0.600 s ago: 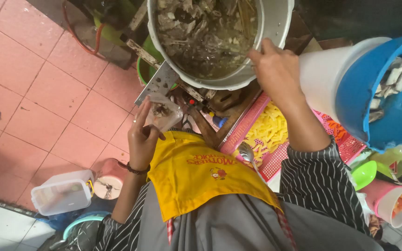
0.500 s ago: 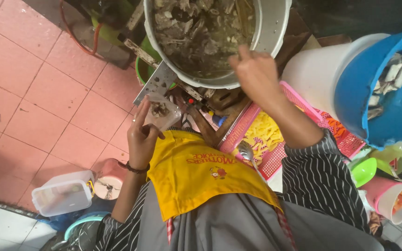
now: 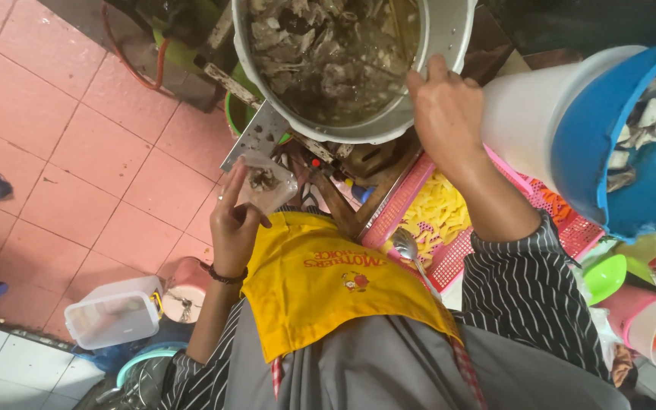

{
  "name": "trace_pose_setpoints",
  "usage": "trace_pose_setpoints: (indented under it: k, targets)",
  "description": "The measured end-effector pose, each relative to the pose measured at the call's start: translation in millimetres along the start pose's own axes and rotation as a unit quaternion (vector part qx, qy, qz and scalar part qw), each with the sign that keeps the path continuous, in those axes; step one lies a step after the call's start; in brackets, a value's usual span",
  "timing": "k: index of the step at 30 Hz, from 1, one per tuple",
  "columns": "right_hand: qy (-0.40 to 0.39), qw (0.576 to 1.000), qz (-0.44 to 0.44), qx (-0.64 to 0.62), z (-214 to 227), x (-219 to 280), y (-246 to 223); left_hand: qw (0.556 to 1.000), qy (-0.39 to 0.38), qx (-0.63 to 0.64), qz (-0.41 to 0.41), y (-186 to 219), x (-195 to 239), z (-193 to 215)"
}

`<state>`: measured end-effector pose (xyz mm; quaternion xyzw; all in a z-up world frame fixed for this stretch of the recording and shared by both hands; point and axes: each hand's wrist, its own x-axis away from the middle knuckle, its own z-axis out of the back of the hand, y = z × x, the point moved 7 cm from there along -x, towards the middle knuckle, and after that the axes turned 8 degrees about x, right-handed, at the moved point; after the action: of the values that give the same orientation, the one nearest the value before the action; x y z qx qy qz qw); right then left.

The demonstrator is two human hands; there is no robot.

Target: Packaging portions of cooked meat, sliced carrots, and vegetables into individual plastic bags.

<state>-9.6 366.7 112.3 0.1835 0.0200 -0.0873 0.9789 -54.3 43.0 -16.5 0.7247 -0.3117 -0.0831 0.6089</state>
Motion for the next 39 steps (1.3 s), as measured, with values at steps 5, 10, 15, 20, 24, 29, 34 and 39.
trace_pose_setpoints:
  k: [5, 10, 15, 20, 24, 29, 34, 39]
  targets:
    - [-0.057, 0.993, 0.057, -0.084, -53, 1, -31, 1.000, -0.005, 0.001, -0.004, 4, -1, -5]
    - [-0.122, 0.988, 0.075, -0.051, -146, -17, -58, 1.000, 0.001, 0.002, -0.001, 1, 3, -1]
    - [-0.145, 0.976, 0.104, -0.128, -146, -34, -56, 1.000, -0.010, 0.013, -0.001, -5, 6, -5]
    - [-0.189, 0.964, 0.065, -0.176, -155, -23, -44, 1.000, -0.003, -0.011, 0.008, -4, 4, -6]
    - [-0.170, 0.957, 0.056, -0.229, -122, -15, -22, 1.000, 0.005, -0.006, 0.006, -2, 3, -2]
    - [-0.140, 0.956, 0.043, -0.254, -87, -6, -1, 1.000, 0.006, -0.021, -0.009, 4, 3, -2]
    - [-0.088, 0.955, 0.032, -0.282, -51, 6, 22, 1.000, 0.003, -0.010, -0.008, 7, -1, -7]
    - [-0.113, 0.918, -0.053, -0.377, -55, 17, 50, 1.000, -0.006, 0.005, -0.004, 2, -3, -7]
